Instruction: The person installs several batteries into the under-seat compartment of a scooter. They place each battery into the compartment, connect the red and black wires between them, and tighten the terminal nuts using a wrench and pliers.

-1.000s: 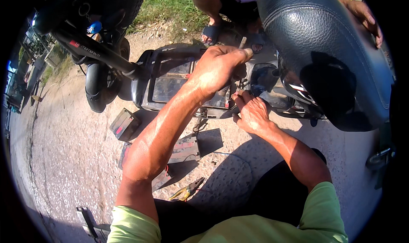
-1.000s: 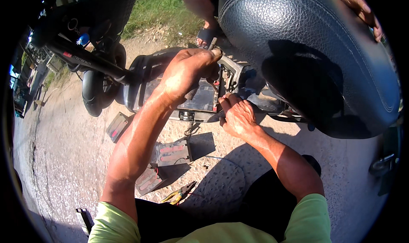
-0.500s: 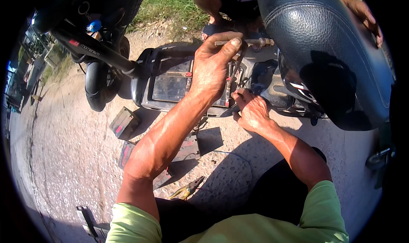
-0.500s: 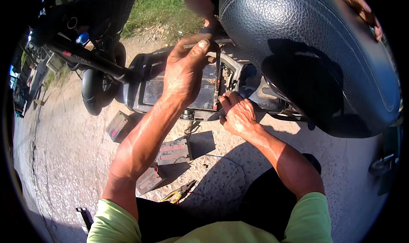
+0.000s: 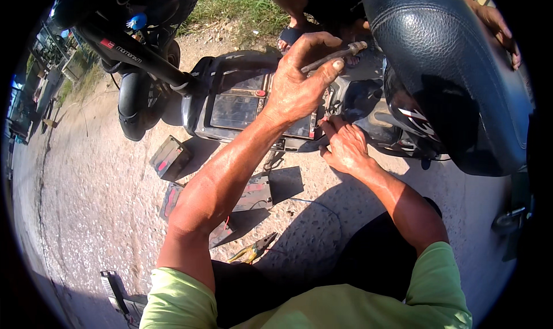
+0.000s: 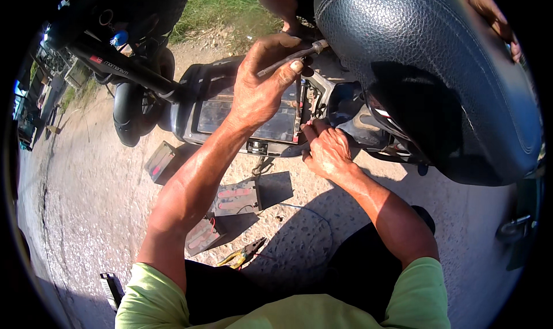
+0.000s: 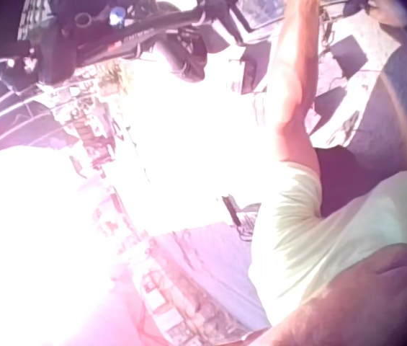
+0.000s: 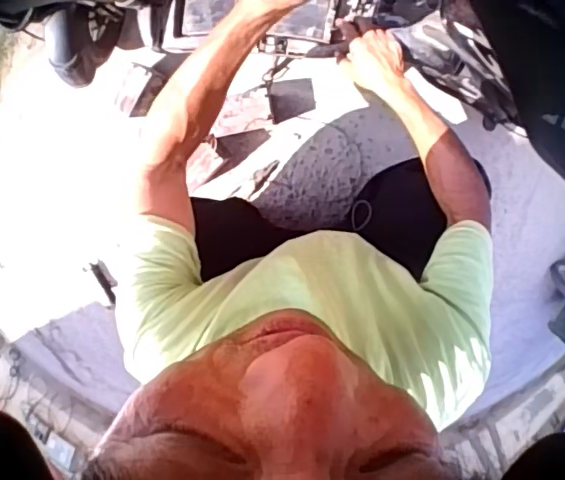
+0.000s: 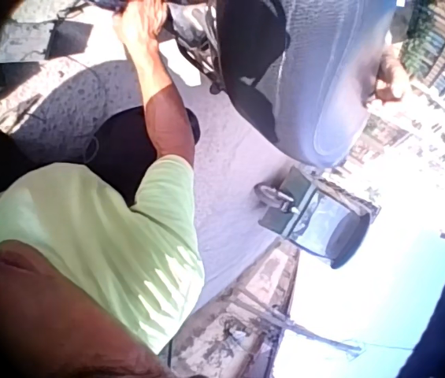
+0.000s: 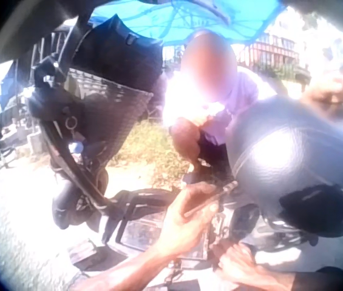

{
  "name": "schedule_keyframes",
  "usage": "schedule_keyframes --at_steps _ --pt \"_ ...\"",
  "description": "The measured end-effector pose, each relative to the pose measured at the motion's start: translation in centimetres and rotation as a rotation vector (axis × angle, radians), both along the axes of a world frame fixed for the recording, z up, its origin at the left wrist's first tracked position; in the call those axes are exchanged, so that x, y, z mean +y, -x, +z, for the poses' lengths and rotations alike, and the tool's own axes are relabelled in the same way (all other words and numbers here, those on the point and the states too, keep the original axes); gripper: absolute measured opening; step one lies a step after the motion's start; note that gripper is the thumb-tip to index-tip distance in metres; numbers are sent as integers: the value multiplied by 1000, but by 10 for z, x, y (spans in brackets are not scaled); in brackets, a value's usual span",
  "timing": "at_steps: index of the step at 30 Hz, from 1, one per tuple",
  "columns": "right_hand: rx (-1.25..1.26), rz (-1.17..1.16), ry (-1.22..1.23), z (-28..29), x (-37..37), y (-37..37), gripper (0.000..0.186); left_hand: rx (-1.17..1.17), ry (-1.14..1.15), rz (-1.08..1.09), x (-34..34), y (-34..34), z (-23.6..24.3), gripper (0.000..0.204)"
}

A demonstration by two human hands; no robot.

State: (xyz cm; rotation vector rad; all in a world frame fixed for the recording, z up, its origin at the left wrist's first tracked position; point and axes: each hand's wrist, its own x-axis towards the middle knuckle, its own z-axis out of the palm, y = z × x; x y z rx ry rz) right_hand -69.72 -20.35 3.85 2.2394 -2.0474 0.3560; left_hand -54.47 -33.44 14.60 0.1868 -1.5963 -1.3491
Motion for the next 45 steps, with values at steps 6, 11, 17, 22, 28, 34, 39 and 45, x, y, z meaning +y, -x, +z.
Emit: schedule_keyframes --at_steps 6,11,17,22,28,34,39,45 --pt "15 3 -9 2 2 -1 64 -108 592 156 -9 4 -2 45" --pt "-3 -18 -41 1 3 0 65 -236 745 425 -8 -2 8 46" --pt "-16 -14 -37 -3 2 1 66 -152 761 484 -2 -27 40 37" --pt "-20 -21 -54 0 2 0 65 -179 759 402 7 -39 32 28" --pt "-6 -2 -1 -4 1 1 62 -203 700 334 12 -41 16 33" --pt "8 -3 11 -4 1 2 62 -191 670 288 10 -36 9 41" --pt "8 -2 1 -3 0 1 64 -237 721 320 10 -38 7 35" --pt "-19 -21 -55 1 0 0 65 -253 758 264 16 -39 9 37"
